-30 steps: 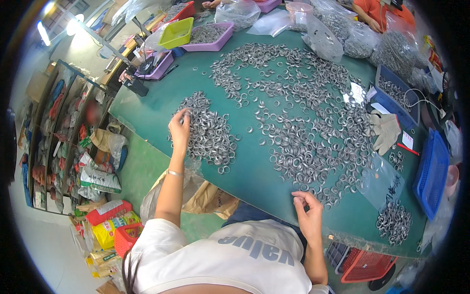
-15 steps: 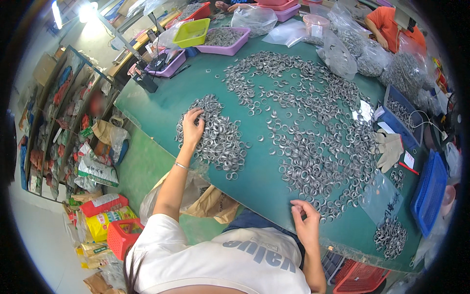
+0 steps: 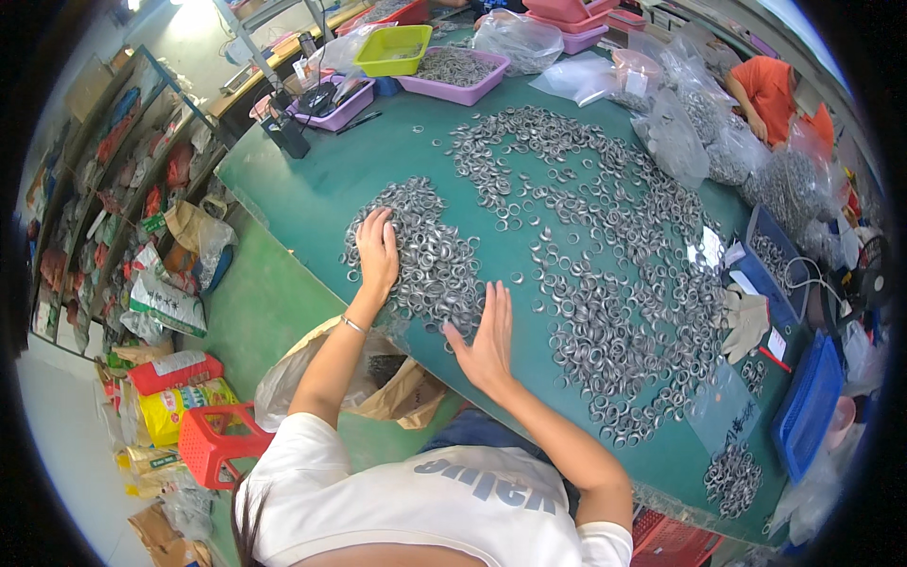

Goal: The person sorts through a large pile of small crescent-shaped metal components on a workbench, picking them up individually or in small groups to move them into different areas of the workspace or into a small black container.

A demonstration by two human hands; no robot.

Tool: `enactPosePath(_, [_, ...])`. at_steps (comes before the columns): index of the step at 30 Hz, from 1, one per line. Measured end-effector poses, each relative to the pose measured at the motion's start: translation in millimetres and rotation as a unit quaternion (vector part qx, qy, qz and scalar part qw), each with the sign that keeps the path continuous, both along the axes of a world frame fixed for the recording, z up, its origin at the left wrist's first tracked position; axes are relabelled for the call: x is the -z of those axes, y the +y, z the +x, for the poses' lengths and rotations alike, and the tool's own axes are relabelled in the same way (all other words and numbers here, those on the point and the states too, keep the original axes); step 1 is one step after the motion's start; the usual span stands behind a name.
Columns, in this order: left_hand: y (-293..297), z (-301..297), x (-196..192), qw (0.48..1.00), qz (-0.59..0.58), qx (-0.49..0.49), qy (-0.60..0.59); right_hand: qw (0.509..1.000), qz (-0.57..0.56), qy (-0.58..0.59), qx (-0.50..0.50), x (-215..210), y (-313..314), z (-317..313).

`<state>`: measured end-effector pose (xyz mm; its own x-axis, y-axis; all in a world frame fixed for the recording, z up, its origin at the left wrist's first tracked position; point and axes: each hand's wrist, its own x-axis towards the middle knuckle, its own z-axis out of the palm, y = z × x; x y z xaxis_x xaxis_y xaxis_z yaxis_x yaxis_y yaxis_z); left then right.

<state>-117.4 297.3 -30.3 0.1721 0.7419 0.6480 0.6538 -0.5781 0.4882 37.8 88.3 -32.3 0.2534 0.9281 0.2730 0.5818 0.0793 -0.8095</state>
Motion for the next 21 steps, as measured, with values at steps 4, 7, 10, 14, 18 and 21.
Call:
enactPosePath(4, [-19,-2,6,0.997,-0.046,-0.058,-0.012,0.999,-0.019,-0.041,0.027,11,34,-9])
enactPosePath(7, [-42,-5,5,0.994,-0.094,-0.054,0.014,0.997,-0.013,-0.050,0.052,14,52,-17])
enactPosePath(10, [-54,-10,8,0.992,-0.116,-0.038,0.030,0.997,-0.005,-0.038,0.061,16,66,-19])
enactPosePath(14, [-61,-7,17,0.991,-0.128,-0.015,0.047,0.997,0.027,-0.047,0.056,22,80,-18])
enactPosePath(18, [-58,-2,14,0.992,-0.110,-0.002,0.057,0.995,0.028,-0.084,0.053,21,90,-15])
enactPosePath(21, [-58,1,15,0.993,-0.107,-0.002,0.056,0.997,0.041,-0.052,0.050,15,94,-12])
